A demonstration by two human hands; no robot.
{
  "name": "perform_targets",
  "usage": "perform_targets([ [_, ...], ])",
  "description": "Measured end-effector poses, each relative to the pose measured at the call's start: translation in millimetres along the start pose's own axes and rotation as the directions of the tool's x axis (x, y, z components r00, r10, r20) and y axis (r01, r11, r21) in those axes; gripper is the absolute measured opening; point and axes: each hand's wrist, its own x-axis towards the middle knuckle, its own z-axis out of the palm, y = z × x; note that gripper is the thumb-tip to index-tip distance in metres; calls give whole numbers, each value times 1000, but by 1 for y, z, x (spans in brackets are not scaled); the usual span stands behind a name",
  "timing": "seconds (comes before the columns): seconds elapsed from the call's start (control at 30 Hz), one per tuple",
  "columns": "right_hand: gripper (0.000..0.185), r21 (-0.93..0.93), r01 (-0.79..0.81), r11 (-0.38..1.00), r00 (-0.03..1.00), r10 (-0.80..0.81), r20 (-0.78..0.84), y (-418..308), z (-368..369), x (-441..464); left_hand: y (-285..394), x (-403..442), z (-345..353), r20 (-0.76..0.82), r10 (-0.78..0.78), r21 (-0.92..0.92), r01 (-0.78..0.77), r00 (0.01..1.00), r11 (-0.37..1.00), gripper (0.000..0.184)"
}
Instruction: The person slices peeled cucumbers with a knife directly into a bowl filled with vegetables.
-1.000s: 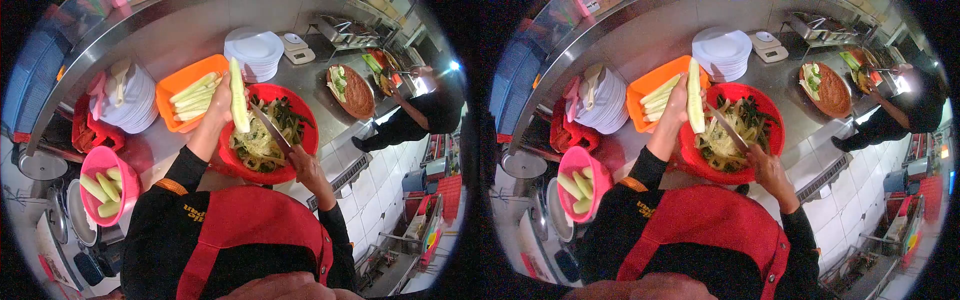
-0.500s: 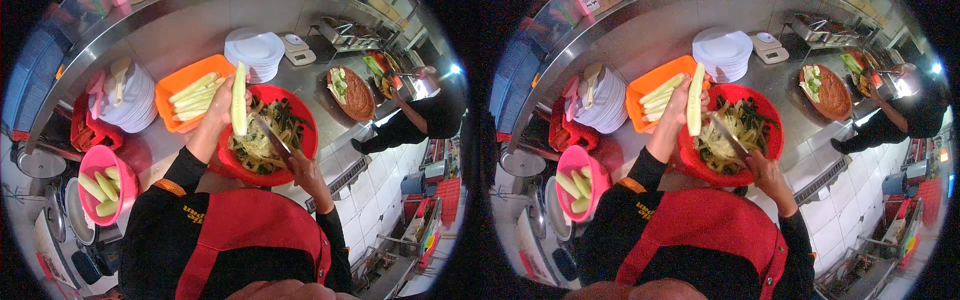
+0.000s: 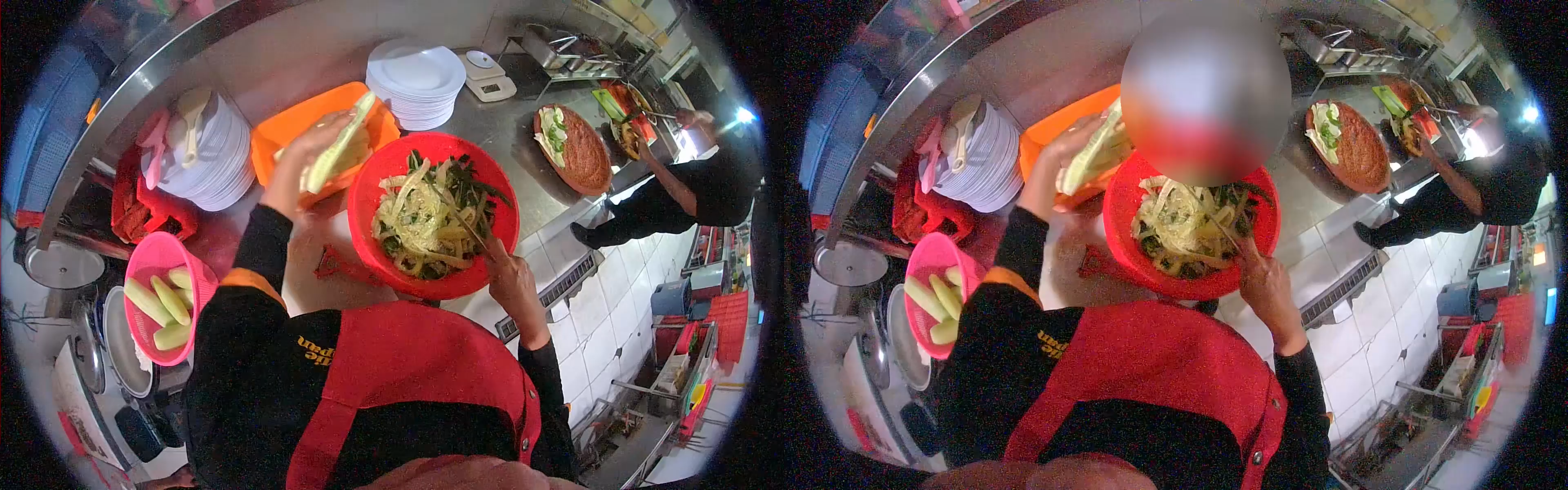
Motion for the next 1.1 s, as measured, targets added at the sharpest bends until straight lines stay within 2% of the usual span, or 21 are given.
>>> perform_targets([
  [0.13, 30, -24, 49, 999, 999, -48, 15, 2, -5, 0, -13, 25, -35, -54, 67, 495, -32, 996, 868, 57],
  [0.17, 30, -27, 43, 999, 999, -43, 9, -1, -10, 0, -8, 23, -32, -48, 74, 495, -40, 996, 868, 57],
  [0.23, 31, 26, 60, 998, 995, -58, -79, -12, -22, 0, 5, 12, -18, 10, 312, 153, -310, 950, 938, 54],
  [0.27, 31, 25, 65, 998, 995, -63, -75, -13, -22, 1, 11, 11, -9, 117, 398, 125, -411, 910, 903, 49],
  [0.33, 32, 155, 182, 971, 944, -128, -303, -13, -20, 3, 66, -35, 31, 167, 279, -38, -276, 946, 960, 38],
  [0.4, 32, 83, 197, 977, 928, -159, -338, 3, 0, 5, 64, -49, 63, 389, 322, -321, -201, 863, 926, 37],
  [0.43, 33, 11, 194, 981, 907, -175, -382, 12, 8, 6, 33, -28, 93, 416, 629, -261, -576, 657, 775, 38],
  [0.47, 32, -74, 157, 985, 956, -170, -240, 19, 8, 6, 25, -32, 113, 487, 427, 373, -624, 762, 687, 37],
  [0.53, 30, -79, 182, 980, 943, -197, -269, 10, 6, 3, 31, -62, 129, 413, 436, 618, -598, 800, 510, 31],
  [0.6, 26, 6, 115, 993, 948, -107, -299, 9, 1, 7, -20, -51, 161, 143, 708, 82, -721, 692, 688, 23],
  [0.67, 23, 143, 24, 989, 954, 20, -300, 0, -3, 8, 48, -74, 138, 610, 421, 452, -732, 671, 510, 33],
  [0.7, 22, 66, 87, 994, 933, -58, -356, 6, 0, 11, 35, -71, 152, 587, 428, 519, -725, 687, 453, 36],
  [0.77, 27, 148, -149, 978, 958, 179, -223, 10, 6, 12, -25, -53, 198, 517, 489, 688, -681, 703, 251, 43],
  [0.8, 27, 144, -106, 984, 971, 133, -198, 17, 14, 10, -55, -44, 216, 507, 509, 769, -632, 695, 97, 46],
  [0.87, 18, 37, 26, 999, 948, -13, -319, 36, 32, 16, -35, -89, 198, 95, 789, 518, -708, 606, 481, 50],
  [0.9, 18, 35, 75, 997, 950, -61, -305, 37, 36, 21, -49, -74, 221, 57, 786, 548, -677, 616, 491, 50],
  [0.97, 18, 228, 132, 965, 934, -44, -354, 38, 49, 25, -97, -18, 261, 443, 453, 585, -632, 774, 508, 53],
  [1.0, 19, 381, 263, 886, 921, -114, -371, 61, 61, 32, -98, -27, 244, 407, 447, 606, -601, 797, 521, 53],
  [1.03, 20, 517, 373, 770, 901, -170, -398, 79, 69, 44, -91, -42, 226, 258, 698, 657, -651, 668, 381, 47],
  [1.07, 20, 253, 468, 847, 853, -359, -378, 58, 58, 41, -87, -49, 211, 128, 885, 723, -653, 448, 225, 41],
  [1.1, 20, 253, 482, 839, 849, -376, -371, 44, 55, 44, -83, -55, 195, 114, 884, 734, -638, 452, 232, 41],
])
